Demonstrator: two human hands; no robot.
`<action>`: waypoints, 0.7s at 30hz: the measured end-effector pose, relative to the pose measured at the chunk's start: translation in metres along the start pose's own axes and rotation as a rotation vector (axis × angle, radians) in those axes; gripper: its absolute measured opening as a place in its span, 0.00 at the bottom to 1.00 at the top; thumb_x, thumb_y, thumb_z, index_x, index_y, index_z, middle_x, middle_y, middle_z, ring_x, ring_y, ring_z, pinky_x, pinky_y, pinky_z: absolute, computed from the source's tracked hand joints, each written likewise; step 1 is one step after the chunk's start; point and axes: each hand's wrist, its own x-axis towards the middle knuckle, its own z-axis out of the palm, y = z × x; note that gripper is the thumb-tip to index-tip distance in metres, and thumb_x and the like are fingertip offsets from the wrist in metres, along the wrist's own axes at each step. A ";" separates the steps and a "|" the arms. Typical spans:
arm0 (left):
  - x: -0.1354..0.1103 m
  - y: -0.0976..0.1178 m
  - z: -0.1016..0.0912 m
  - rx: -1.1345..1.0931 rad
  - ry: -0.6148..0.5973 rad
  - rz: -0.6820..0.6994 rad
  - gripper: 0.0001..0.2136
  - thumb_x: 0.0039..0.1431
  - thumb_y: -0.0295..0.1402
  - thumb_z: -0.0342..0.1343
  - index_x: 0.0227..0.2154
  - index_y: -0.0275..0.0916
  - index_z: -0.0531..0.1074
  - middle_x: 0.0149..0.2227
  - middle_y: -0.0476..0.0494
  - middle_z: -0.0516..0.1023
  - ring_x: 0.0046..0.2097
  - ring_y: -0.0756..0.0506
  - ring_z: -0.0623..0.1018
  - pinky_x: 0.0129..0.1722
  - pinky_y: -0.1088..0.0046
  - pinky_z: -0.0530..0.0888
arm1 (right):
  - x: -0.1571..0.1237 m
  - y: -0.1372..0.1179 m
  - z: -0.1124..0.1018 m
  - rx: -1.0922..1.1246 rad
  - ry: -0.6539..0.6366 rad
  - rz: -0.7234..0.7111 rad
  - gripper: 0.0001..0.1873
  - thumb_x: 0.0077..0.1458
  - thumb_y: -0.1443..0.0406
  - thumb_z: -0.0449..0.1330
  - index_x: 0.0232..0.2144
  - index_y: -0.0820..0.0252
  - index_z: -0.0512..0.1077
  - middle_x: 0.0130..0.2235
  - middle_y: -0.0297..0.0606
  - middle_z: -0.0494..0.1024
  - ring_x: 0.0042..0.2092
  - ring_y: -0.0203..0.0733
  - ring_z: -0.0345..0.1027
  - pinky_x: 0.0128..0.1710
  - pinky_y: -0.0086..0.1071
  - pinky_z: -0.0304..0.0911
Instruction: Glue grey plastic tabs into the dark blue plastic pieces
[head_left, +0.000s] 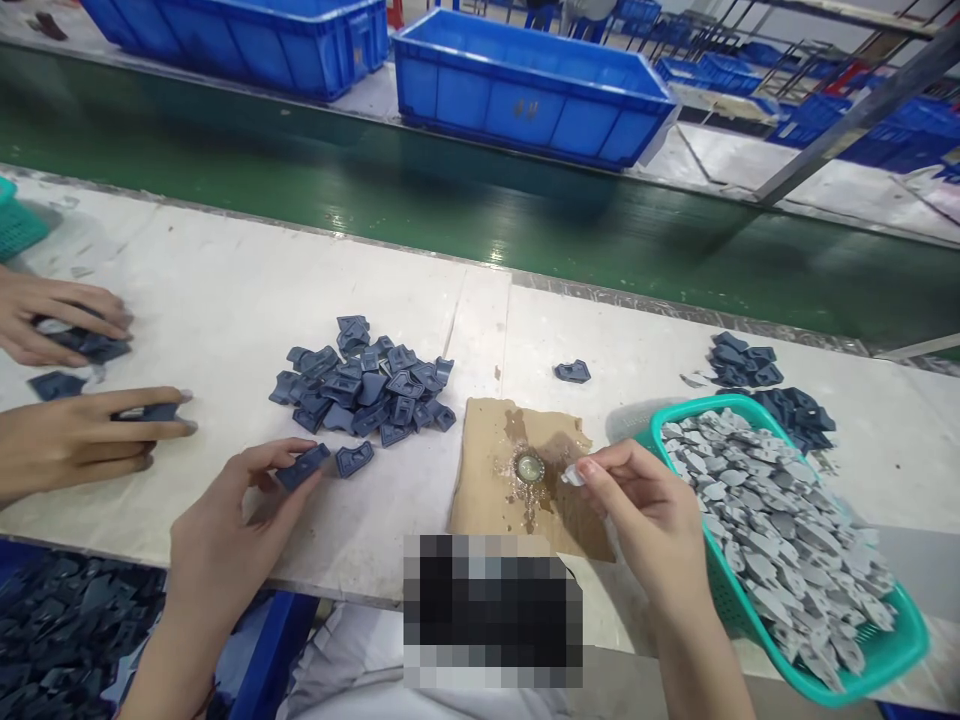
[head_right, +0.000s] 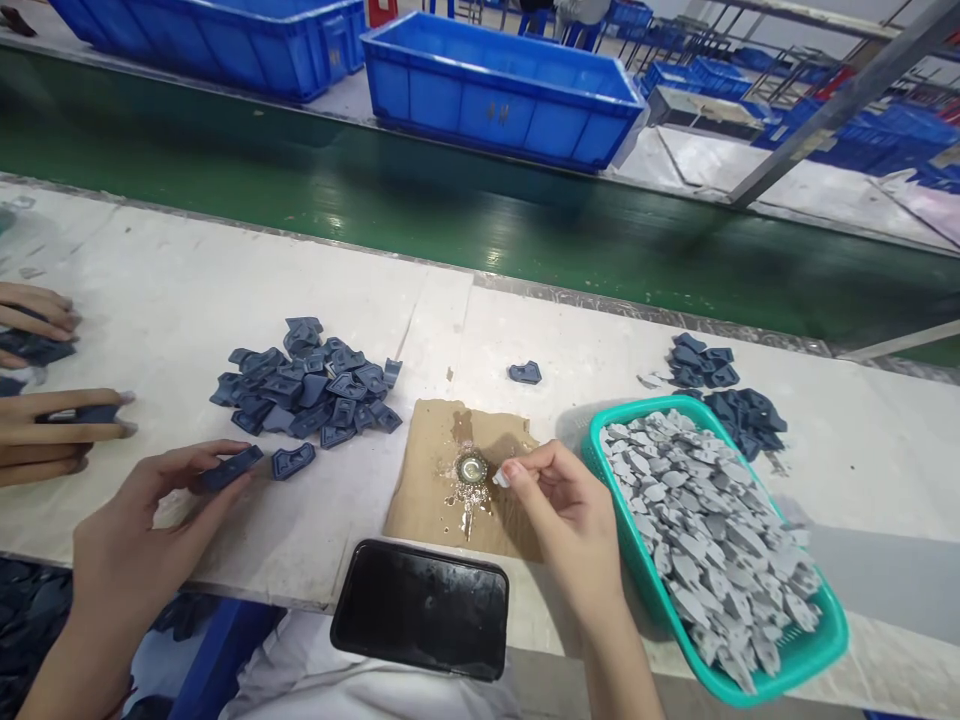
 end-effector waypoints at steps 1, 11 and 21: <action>-0.004 0.006 0.003 -0.068 0.028 -0.062 0.13 0.60 0.42 0.65 0.41 0.44 0.71 0.44 0.46 0.84 0.37 0.44 0.81 0.32 0.71 0.78 | 0.001 0.003 0.002 -0.062 -0.001 -0.032 0.13 0.62 0.58 0.65 0.28 0.57 0.73 0.26 0.33 0.76 0.28 0.36 0.69 0.28 0.28 0.63; -0.021 0.064 0.050 -0.879 -0.488 -0.237 0.10 0.64 0.34 0.62 0.47 0.41 0.77 0.47 0.41 0.83 0.48 0.44 0.84 0.52 0.70 0.81 | 0.004 0.009 0.015 -0.449 -0.141 -0.402 0.12 0.67 0.66 0.59 0.29 0.57 0.70 0.25 0.28 0.71 0.25 0.33 0.61 0.27 0.27 0.56; -0.024 0.086 0.071 -0.876 -0.623 -0.175 0.07 0.65 0.33 0.60 0.44 0.43 0.78 0.51 0.42 0.83 0.54 0.42 0.80 0.52 0.70 0.77 | 0.003 0.008 0.018 -0.459 -0.189 -0.385 0.13 0.68 0.66 0.58 0.29 0.57 0.69 0.26 0.29 0.71 0.27 0.34 0.65 0.28 0.28 0.57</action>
